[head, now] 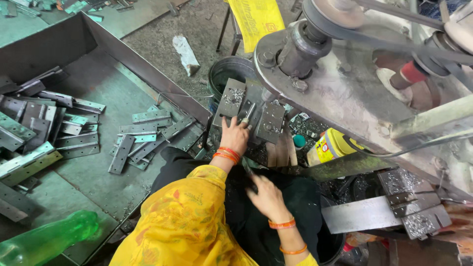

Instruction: The person operates a drill press to drill holes into small metal plates. They pick up plates from a pile, position them under the drill, activate the machine, and then place the finished plates into a metal bin.

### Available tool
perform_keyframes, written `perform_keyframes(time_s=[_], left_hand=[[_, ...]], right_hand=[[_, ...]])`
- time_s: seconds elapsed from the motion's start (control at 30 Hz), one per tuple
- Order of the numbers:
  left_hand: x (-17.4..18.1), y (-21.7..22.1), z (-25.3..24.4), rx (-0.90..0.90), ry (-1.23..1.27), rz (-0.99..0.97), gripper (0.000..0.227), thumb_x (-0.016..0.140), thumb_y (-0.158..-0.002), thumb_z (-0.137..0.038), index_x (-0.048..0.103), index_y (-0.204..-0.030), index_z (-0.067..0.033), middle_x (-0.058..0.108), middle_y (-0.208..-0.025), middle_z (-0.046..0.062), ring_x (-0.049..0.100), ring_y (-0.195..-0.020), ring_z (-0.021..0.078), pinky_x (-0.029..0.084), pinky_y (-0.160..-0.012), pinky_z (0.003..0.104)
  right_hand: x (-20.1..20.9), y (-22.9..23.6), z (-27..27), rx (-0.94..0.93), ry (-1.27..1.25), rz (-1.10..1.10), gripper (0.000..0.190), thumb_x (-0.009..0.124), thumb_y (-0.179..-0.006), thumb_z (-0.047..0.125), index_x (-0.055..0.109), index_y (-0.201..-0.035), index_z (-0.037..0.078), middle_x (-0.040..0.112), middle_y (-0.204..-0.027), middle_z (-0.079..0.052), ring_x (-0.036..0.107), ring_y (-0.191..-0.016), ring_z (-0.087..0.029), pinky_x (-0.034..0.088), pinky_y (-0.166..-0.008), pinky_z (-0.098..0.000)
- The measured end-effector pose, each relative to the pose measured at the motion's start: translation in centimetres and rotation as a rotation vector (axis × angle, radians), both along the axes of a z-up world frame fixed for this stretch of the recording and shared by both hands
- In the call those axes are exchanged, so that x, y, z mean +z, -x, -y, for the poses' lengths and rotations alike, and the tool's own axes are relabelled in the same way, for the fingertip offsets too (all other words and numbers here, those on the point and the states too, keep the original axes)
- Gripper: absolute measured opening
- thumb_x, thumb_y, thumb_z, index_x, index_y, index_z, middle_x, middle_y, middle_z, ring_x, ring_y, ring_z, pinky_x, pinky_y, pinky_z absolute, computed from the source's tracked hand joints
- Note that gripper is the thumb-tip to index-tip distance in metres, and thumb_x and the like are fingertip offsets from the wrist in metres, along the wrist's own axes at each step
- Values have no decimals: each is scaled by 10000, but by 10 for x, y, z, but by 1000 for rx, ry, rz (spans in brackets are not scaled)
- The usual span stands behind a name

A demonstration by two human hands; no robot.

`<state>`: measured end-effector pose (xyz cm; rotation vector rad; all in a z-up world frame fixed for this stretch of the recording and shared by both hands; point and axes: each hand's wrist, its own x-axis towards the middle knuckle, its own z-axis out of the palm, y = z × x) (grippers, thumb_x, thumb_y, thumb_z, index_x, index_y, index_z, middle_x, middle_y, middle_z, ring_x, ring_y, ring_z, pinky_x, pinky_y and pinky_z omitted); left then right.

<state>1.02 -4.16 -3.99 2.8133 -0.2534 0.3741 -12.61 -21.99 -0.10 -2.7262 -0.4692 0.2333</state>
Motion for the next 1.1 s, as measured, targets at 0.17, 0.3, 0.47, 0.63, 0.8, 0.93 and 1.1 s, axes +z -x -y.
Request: perform_keyframes(time_s=[0.17, 0.3, 0.47, 0.63, 0.8, 0.93, 1.1], left_hand=[[0, -12, 4, 60, -11, 118, 434, 576, -905, -220, 710, -1310, -138, 619, -1332, 38, 419, -1360, 324, 214, -1153, 730], [3, -13, 2, 130, -104, -46, 276, 557, -949, -259, 782, -1062, -148, 583, -1399, 43, 305, -1475, 353, 181, -1136, 743], [14, -27, 3, 105, -75, -88, 322, 538, -951, -283, 775, -1105, -128, 591, -1369, 27, 298, -1474, 353, 164, -1152, 745], [7, -28, 3, 116, -43, -29, 323, 513, -969, -246, 769, -1110, -109, 594, -1370, 25, 318, -1467, 353, 174, -1157, 743], [-5, -20, -2, 120, -13, 189, 319, 501, -962, -224, 773, -1057, -88, 613, -1357, 57, 359, -1415, 368, 214, -1146, 710], [-9, -27, 2, 124, 2, 116, 289, 521, -948, -214, 782, -1004, -105, 647, -1300, 40, 390, -1406, 359, 241, -1151, 700], [-15, -50, 16, 138, 43, 82, 275, 532, -945, -212, 788, -1003, -131, 678, -1246, 19, 430, -1378, 341, 281, -1136, 700]], right_hand=[[42, -12, -19, 17, 111, -48, 514, 719, -837, 321, 607, -1315, 167, 673, -1136, -150, 680, -1009, -395, 570, -826, -480], [46, -9, -24, 23, 175, -97, 514, 710, -858, 366, 598, -1327, 188, 673, -1148, -145, 681, -1014, -398, 572, -827, -488], [24, -10, -13, 8, 132, -81, 562, 715, -852, 351, 566, -1374, 207, 662, -1163, -133, 684, -1000, -384, 573, -816, -481], [-35, 28, -6, -94, 48, -71, 529, 756, -799, 260, 604, -1304, 237, 618, -1263, -103, 697, -978, -356, 577, -819, -462], [-62, 39, 1, -143, -50, -69, 567, 774, -773, 230, 605, -1314, 245, 629, -1223, -108, 686, -1003, -364, 567, -831, -460], [-29, 14, 1, -51, 20, -73, 534, 745, -813, 288, 612, -1325, 211, 669, -1140, -123, 683, -1026, -364, 578, -828, -457], [12, -15, -3, 1, 131, -56, 542, 713, -867, 362, 597, -1348, 141, 686, -1104, -148, 681, -1000, -393, 571, -837, -485]])
